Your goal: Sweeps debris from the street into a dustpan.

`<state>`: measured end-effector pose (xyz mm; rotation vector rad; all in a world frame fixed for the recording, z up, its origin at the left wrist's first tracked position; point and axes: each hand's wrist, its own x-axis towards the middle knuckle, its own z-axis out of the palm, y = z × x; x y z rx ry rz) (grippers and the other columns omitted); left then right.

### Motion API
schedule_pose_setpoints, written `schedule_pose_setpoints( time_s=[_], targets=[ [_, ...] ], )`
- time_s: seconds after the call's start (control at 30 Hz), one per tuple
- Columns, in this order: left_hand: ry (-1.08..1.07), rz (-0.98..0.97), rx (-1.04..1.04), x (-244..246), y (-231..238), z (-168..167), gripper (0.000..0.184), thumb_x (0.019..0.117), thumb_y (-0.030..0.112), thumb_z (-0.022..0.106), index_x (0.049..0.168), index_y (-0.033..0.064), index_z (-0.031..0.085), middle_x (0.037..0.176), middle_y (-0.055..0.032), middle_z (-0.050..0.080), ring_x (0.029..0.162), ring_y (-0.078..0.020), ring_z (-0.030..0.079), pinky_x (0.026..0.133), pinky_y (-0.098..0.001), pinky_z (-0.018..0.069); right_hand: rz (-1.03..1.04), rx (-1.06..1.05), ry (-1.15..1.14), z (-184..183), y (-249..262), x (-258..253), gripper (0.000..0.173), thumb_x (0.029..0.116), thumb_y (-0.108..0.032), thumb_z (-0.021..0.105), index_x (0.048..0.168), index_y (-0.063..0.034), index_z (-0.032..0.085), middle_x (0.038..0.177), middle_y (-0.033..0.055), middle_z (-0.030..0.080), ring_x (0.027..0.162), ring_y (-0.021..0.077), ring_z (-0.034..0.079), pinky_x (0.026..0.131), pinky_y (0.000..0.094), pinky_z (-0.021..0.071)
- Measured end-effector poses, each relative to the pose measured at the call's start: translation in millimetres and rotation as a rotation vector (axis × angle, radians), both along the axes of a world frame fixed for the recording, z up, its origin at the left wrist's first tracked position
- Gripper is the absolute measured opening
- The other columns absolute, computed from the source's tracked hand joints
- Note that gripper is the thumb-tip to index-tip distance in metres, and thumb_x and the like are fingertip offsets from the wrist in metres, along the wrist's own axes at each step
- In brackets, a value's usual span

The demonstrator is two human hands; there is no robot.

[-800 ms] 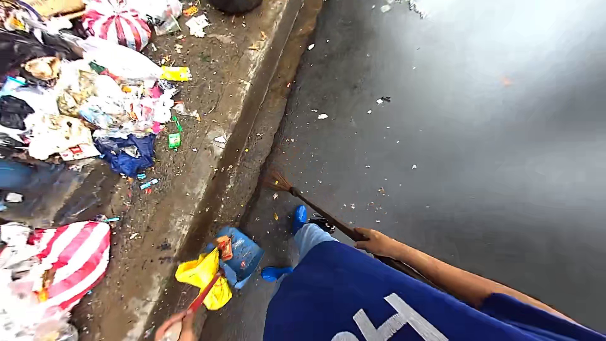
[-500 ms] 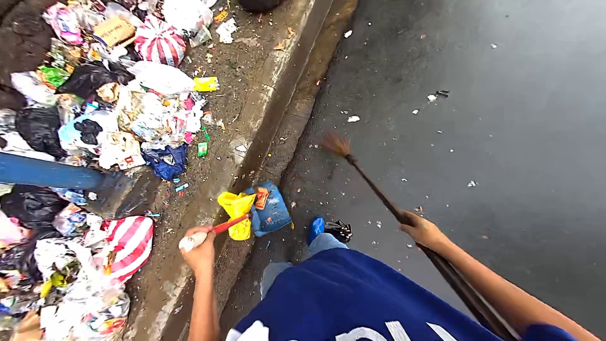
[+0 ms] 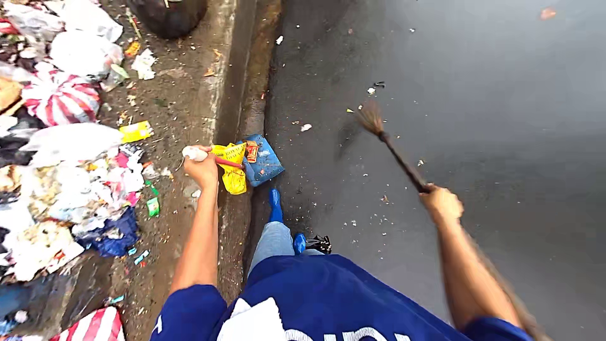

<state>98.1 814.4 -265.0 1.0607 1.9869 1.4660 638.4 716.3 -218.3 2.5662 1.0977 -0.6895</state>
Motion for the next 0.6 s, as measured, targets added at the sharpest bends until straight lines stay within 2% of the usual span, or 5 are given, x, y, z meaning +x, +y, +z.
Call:
schedule_pose_setpoints(
  time_s=[0.17,0.23,0.33,0.47,0.6],
  targets=[
    [-0.031,-0.149,-0.184,39.3,153.7,-44.0,0.033,0.0831,0.001,0.073,0.115,-0.0021,0.068,0.113,-0.0154,0.072,0.109,-0.0248,0.067,0.097,-0.0450,0.0526,0.086,-0.228,0.240,-61.8,51.7,-117.7,0.048,0.1042,-0.023,0.052,0.152,-0.0187,0.053,0.138,0.0248,0.063,0.127,0.0466,0.060,0.101,0.0686,0.0463],
    [-0.009,-0.209,-0.260,51.6,200.1,-47.2,0.034,0.0880,0.010,0.076,0.119,0.0001,0.067,0.117,-0.0152,0.071,0.113,-0.0268,0.067,0.102,-0.0475,0.0506,0.097,-0.215,0.330,-50.9,67.7,-118.4,0.052,0.1059,-0.026,0.053,0.157,-0.0250,0.047,0.140,0.0209,0.063,0.126,0.0443,0.061,0.103,0.0675,0.0456],
    [0.067,-0.337,-0.276,50.3,258.4,-29.0,0.037,0.0920,0.020,0.075,0.123,0.0021,0.067,0.119,-0.0147,0.071,0.115,-0.0276,0.067,0.104,-0.0501,0.0488,0.020,-0.091,0.400,-0.8,75.8,-89.7,0.047,0.1062,-0.027,0.058,0.153,-0.0210,0.054,0.126,0.0232,0.069,0.102,0.0422,0.068,0.089,0.0647,0.0509],
    [0.067,-0.421,-0.306,48.4,288.5,-26.0,0.039,0.0929,0.017,0.074,0.126,-0.0008,0.065,0.124,-0.0179,0.070,0.120,-0.0308,0.064,0.107,-0.0518,0.0469,-0.096,-0.118,0.229,53.2,78.3,-102.1,0.048,0.1079,-0.025,0.054,0.156,-0.0237,0.049,0.131,0.0248,0.067,0.113,0.0475,0.066,0.095,0.0684,0.0479],
    [0.010,-0.326,-0.369,45.7,313.4,-17.2,0.041,0.0914,0.021,0.077,0.125,0.0010,0.066,0.120,-0.0208,0.069,0.116,-0.0373,0.064,0.101,-0.0603,0.0472,-0.131,-0.231,0.178,2.4,128.6,-140.9,0.046,0.1039,-0.021,0.056,0.150,-0.0197,0.055,0.134,0.0262,0.065,0.120,0.0490,0.063,0.095,0.0708,0.0486]
  ],
)
